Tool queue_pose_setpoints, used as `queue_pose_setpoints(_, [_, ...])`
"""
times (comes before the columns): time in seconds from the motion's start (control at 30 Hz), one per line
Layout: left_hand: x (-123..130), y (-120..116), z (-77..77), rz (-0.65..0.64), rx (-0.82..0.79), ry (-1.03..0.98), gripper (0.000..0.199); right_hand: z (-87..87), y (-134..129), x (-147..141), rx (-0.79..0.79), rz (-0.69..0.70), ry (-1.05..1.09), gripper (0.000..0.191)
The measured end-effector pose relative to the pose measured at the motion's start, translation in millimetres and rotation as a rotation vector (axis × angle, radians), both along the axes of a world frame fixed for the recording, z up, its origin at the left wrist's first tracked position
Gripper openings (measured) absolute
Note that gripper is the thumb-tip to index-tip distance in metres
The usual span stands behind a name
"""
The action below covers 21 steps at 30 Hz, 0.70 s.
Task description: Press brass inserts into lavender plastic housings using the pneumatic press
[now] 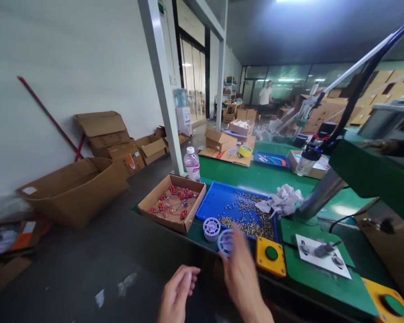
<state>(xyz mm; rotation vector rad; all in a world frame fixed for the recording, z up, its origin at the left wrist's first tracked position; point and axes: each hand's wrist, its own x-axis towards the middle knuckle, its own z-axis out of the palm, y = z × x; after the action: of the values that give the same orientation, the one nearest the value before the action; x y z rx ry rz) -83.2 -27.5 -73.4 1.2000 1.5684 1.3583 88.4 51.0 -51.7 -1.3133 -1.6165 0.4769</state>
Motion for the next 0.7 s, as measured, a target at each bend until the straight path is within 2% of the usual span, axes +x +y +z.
queue_pose_setpoints(0.1, [2,0,4.0,0.005,0.007,-0.028,0.043,2.0,-9,-4,0.054,-0.02,0.14,0.067])
queue_pose_setpoints(0.13, [4,0,5.8,0.008,0.011,-0.043,0.043,6.8,-14,-4,0.041,-0.014,0.269,0.075])
queue_pose_setpoints(0.2, [8,1,10.2,0.013,0.015,-0.07,0.043,20.7,-24,-1,-0.102,0.059,0.653,0.083])
queue_pose_setpoints(0.3, [14,3,17.5,0.015,0.024,-0.112,0.044,42.2,-30,4,-0.486,0.27,1.298,0.066])
queue_pose_setpoints(0.4, [18,6,22.4,-0.003,0.02,-0.141,0.046,52.4,-26,8,-0.742,0.423,1.675,0.042])
queue_pose_setpoints(0.47, [20,7,23.7,-0.013,0.014,-0.142,0.047,54.4,-22,9,-0.804,0.462,1.774,0.028])
queue_pose_setpoints(0.53, [20,8,23.6,-0.023,0.012,-0.135,0.047,57.9,-21,9,-0.818,0.48,1.807,0.023])
queue_pose_setpoints(0.63, [19,9,21.9,-0.029,0.012,-0.129,0.046,74.4,-25,15,-0.799,0.438,1.752,0.03])
queue_pose_setpoints(0.7, [18,9,20.0,-0.021,0.005,-0.13,0.046,90.5,-27,24,-0.69,0.346,1.617,0.04])
